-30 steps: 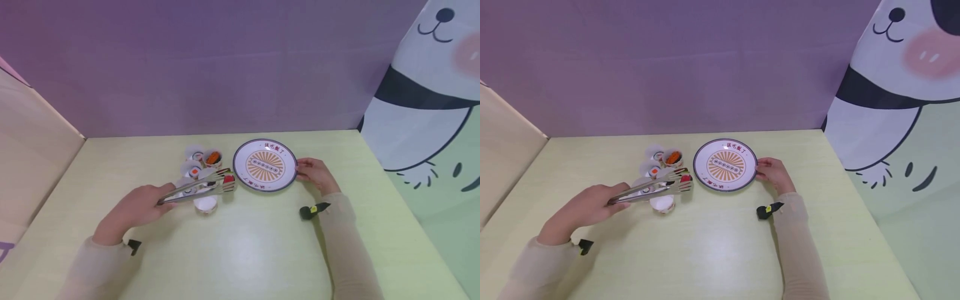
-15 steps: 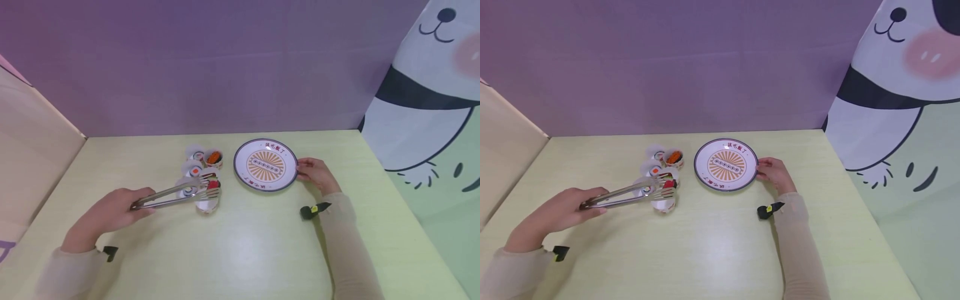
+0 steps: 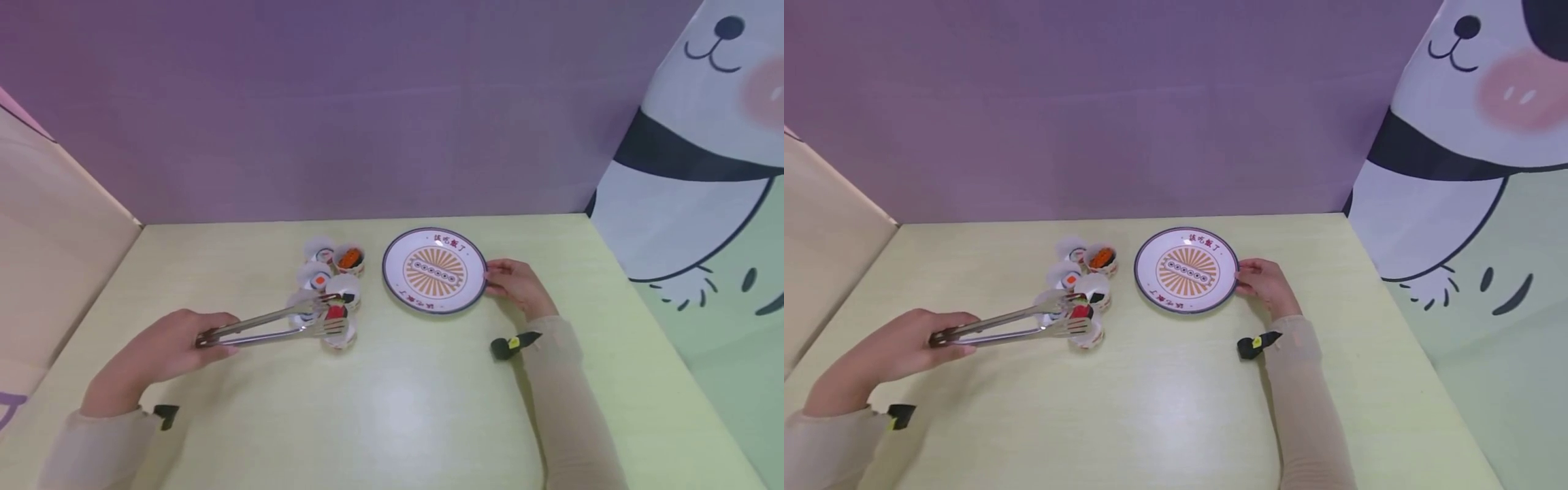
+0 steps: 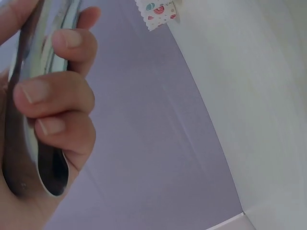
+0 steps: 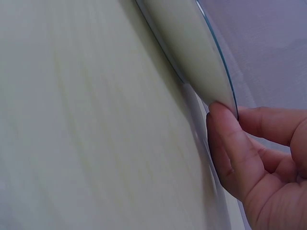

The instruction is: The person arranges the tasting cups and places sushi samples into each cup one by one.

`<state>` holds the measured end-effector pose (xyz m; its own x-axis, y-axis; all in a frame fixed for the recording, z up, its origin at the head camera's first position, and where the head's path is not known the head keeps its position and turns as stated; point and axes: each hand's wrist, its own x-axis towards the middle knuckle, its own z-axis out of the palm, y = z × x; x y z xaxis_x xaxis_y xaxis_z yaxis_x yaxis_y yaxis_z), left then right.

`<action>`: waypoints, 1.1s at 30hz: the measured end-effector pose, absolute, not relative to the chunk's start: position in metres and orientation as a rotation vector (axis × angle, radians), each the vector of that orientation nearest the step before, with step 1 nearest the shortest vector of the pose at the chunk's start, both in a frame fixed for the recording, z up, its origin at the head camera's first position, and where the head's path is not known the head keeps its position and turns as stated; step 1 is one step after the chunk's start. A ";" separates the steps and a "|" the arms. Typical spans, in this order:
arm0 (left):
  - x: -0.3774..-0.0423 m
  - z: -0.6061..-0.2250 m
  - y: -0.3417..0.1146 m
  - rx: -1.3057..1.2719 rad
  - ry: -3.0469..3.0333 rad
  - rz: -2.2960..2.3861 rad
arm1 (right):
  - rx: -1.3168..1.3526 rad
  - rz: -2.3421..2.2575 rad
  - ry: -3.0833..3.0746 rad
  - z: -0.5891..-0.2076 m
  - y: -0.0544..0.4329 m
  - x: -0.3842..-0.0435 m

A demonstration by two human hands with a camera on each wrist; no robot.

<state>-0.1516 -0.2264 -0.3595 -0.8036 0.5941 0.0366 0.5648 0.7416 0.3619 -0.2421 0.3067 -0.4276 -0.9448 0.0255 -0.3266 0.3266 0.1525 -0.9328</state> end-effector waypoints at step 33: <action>-0.153 -0.359 -0.217 0.950 2.864 0.479 | 0.327 -1.885 2.195 -0.429 0.307 -0.241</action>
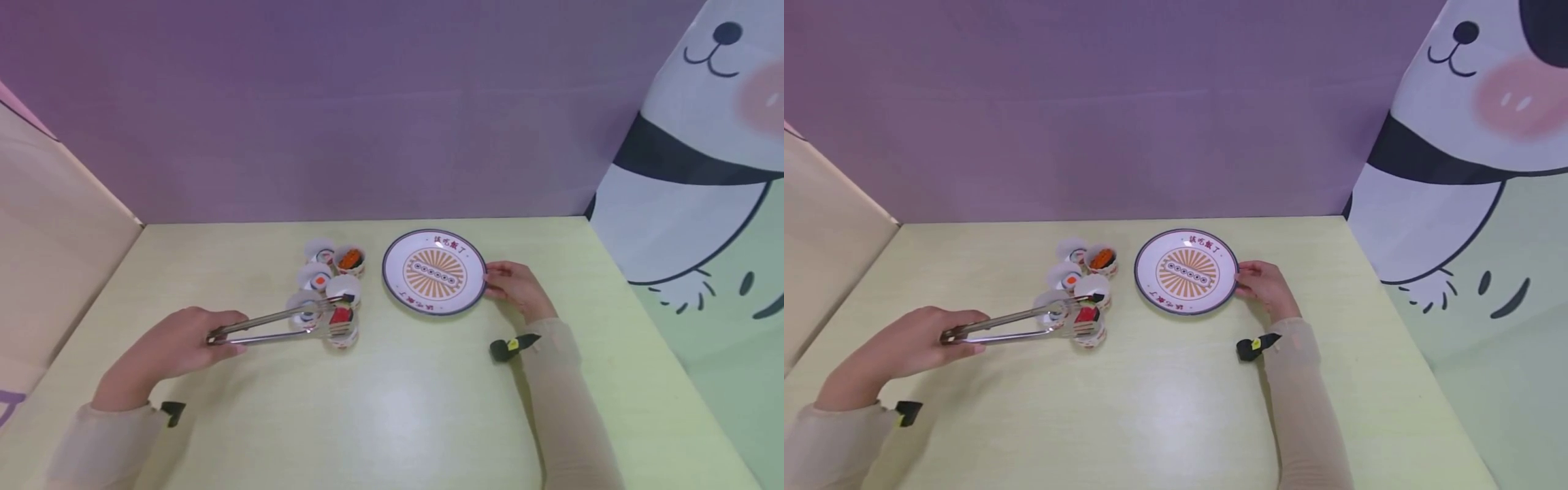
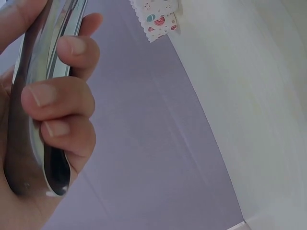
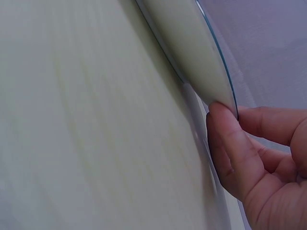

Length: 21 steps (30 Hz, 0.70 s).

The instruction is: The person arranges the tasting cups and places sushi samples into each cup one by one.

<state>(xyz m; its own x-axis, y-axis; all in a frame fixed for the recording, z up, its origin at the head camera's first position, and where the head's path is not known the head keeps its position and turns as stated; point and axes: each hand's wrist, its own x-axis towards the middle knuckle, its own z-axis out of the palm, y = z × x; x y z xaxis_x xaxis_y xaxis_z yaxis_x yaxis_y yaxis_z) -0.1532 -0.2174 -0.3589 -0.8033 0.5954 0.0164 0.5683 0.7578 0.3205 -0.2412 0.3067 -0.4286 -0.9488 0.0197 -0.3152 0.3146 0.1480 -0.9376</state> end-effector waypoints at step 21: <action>-0.154 -0.363 -0.219 0.932 2.880 0.466 | 0.340 -1.884 2.187 -0.429 0.307 -0.242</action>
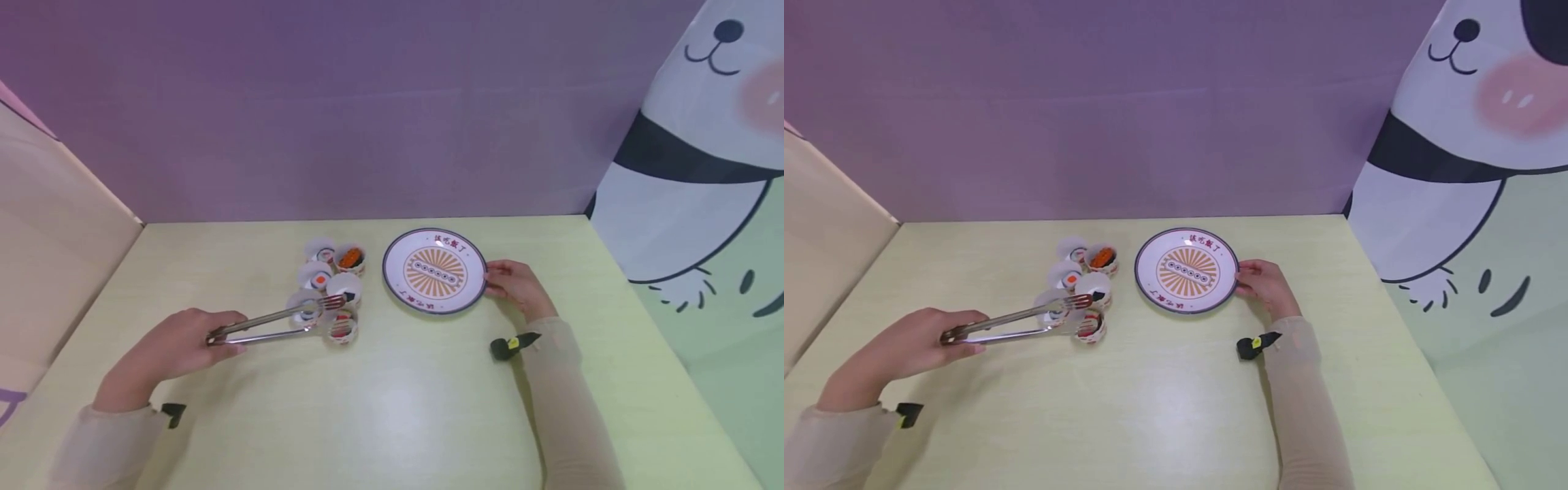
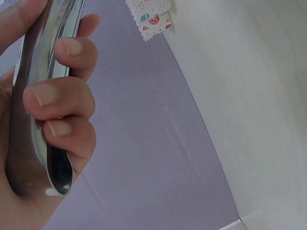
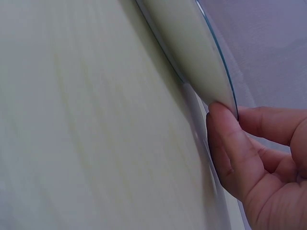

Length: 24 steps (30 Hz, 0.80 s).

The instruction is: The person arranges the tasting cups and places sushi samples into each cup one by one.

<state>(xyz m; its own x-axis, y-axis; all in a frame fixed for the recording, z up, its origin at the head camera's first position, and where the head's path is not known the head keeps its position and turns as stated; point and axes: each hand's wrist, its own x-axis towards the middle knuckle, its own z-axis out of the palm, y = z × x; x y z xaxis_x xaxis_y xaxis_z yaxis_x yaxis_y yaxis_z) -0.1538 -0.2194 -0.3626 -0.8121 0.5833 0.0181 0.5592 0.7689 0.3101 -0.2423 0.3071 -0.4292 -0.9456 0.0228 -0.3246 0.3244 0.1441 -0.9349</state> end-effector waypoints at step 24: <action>-0.153 -0.369 -0.218 0.826 3.010 0.536 | 0.343 -1.902 2.176 -0.427 0.307 -0.242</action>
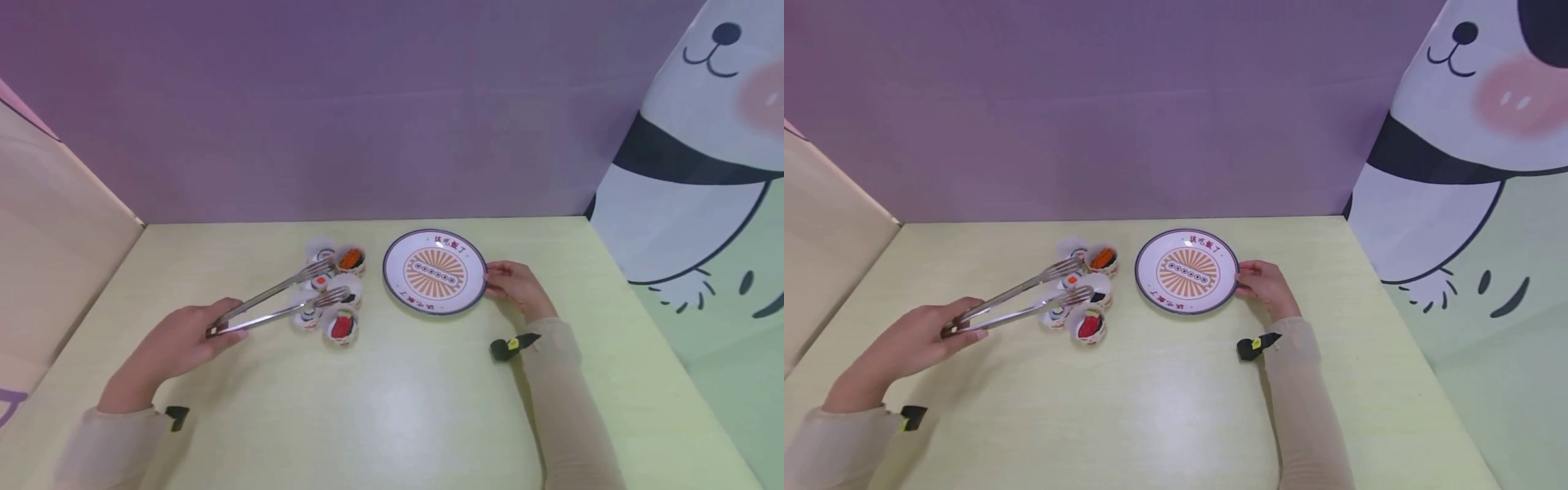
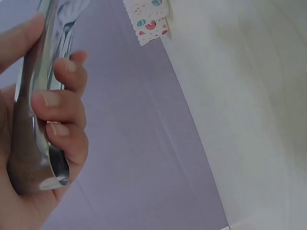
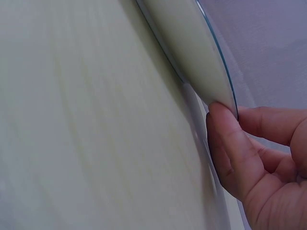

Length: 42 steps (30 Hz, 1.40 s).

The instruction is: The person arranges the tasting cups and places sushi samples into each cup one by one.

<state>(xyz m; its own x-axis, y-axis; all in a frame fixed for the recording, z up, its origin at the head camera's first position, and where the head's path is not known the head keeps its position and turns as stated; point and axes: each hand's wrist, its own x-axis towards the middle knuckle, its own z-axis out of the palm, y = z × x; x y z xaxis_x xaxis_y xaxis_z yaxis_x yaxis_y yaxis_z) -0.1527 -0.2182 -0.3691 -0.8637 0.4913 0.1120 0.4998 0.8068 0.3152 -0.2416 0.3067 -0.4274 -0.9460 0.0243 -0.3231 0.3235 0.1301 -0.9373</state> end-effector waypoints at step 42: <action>-0.174 -0.408 -0.207 -0.041 -3.134 -0.849 | 0.321 -1.904 2.184 -0.429 0.305 -0.241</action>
<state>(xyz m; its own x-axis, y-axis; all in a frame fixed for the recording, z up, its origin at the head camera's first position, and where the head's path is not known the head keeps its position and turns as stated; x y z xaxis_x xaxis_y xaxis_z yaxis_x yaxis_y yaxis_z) -0.1738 -0.2067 -0.4079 -0.9941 0.0516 -0.0952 -0.0035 0.8634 0.5045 -0.2414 0.3053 -0.4291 -0.9505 0.0162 -0.3103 0.3096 0.1333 -0.9415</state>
